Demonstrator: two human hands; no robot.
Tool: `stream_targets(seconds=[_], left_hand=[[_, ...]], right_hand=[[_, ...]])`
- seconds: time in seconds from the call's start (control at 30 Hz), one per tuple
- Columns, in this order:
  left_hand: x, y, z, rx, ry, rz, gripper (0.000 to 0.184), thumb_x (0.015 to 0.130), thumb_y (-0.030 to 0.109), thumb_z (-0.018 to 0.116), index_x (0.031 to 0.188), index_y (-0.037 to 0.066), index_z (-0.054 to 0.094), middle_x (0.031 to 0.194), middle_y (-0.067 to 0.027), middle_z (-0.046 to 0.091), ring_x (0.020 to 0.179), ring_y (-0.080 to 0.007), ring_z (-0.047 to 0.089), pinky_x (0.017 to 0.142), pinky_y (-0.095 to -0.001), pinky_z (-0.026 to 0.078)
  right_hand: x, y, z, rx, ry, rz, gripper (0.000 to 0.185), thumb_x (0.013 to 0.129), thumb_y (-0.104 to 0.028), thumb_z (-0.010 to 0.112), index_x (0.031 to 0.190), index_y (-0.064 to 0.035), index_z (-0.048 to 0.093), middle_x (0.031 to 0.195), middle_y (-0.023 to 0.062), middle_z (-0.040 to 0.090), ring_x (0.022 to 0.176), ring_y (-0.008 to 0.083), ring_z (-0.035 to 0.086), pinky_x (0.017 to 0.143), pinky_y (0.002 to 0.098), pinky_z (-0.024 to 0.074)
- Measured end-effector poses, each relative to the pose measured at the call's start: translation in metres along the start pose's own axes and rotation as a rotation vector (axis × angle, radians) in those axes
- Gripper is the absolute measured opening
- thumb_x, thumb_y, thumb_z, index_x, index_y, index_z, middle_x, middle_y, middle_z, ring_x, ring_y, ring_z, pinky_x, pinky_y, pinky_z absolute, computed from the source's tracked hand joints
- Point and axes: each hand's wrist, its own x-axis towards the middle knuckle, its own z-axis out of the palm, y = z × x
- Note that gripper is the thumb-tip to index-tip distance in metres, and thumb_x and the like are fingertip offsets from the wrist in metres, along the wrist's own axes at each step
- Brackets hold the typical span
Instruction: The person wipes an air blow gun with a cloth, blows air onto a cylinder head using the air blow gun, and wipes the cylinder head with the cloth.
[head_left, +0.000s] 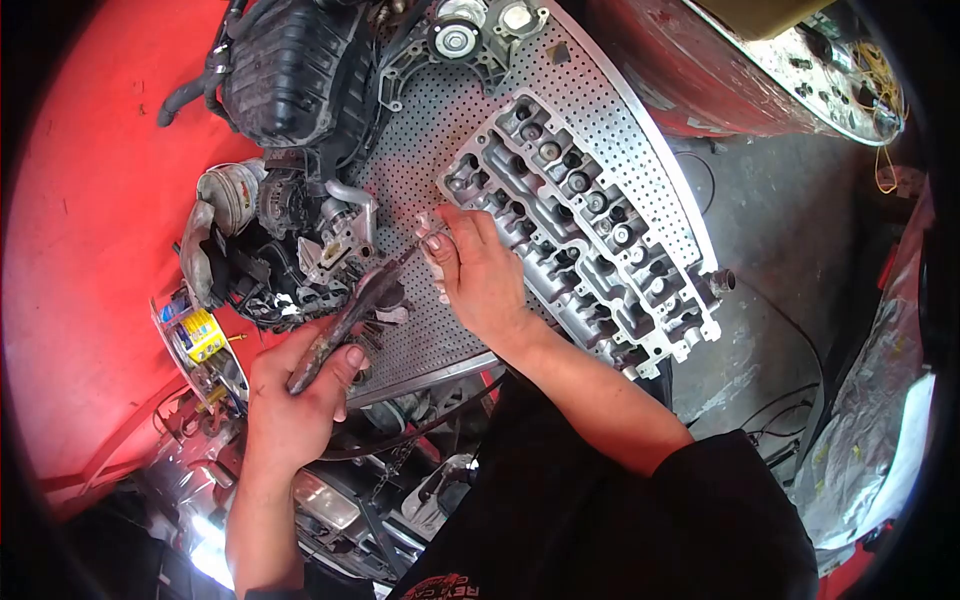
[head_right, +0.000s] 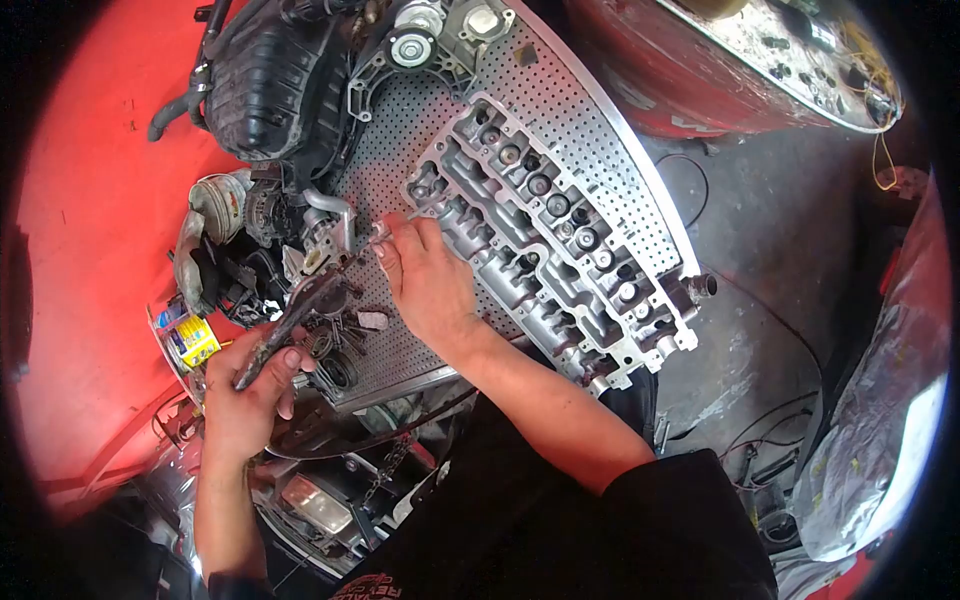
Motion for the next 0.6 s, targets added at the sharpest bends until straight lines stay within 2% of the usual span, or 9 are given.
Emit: stream_targets(seconds=[0.23, 0.3, 0.4, 0.53, 0.6], left_hand=[[0.008, 0.018, -0.008, -0.122, -0.025, -0.098, 0.022, 0.096, 0.015, 0.067, 0.111, -0.001, 0.066, 0.08, -0.0043, 0.07, 0.047, -0.0061, 0.05, 0.043, -0.0216, 0.038], [0.013, 0.023, -0.012, -0.142, -0.021, -0.103, 0.021, 0.097, 0.018, 0.066, 0.108, 0.0, 0.066, 0.079, -0.0061, 0.07, 0.045, -0.0071, 0.051, 0.042, -0.022, 0.038], [0.02, 0.029, -0.016, -0.175, -0.001, -0.103, 0.027, 0.096, 0.023, 0.066, 0.107, -0.002, 0.063, 0.075, -0.0138, 0.069, 0.04, -0.013, 0.051, 0.038, -0.0248, 0.039], [0.023, 0.045, -0.018, -0.242, -0.027, -0.169, 0.024, 0.098, 0.023, 0.064, 0.103, -0.001, 0.065, 0.076, -0.0101, 0.068, 0.042, -0.0106, 0.051, 0.039, -0.0238, 0.039], [0.023, 0.056, -0.017, -0.139, -0.017, -0.18, 0.022, 0.098, 0.021, 0.064, 0.1, -0.001, 0.064, 0.072, -0.0093, 0.066, 0.041, -0.0105, 0.05, 0.039, -0.024, 0.039]], right_hand=[[0.005, -0.001, 0.001, 0.021, 0.001, 0.004, 0.035, 0.102, -0.031, 0.053, 0.127, -0.0067, 0.056, 0.107, 0.0162, 0.057, 0.083, 0.0396, 0.066, 0.07, 0.0497, 0.0544], [0.009, -0.004, 0.0, 0.02, -0.017, 0.025, 0.036, 0.102, -0.031, 0.053, 0.127, -0.0065, 0.056, 0.107, 0.0167, 0.057, 0.082, 0.0399, 0.066, 0.069, 0.0501, 0.0544], [0.015, -0.006, 0.003, 0.03, -0.019, 0.044, 0.036, 0.102, -0.032, 0.052, 0.127, -0.0061, 0.056, 0.107, 0.0177, 0.057, 0.081, 0.0406, 0.066, 0.068, 0.0509, 0.0543], [0.019, -0.006, 0.005, 0.043, -0.005, 0.05, 0.037, 0.103, -0.033, 0.051, 0.128, -0.0056, 0.056, 0.108, 0.0188, 0.057, 0.079, 0.0412, 0.066, 0.067, 0.0519, 0.0539], [0.02, -0.008, 0.001, 0.058, -0.01, 0.061, 0.037, 0.103, -0.033, 0.051, 0.128, -0.0054, 0.055, 0.108, 0.019, 0.057, 0.079, 0.0413, 0.066, 0.067, 0.052, 0.0538]])
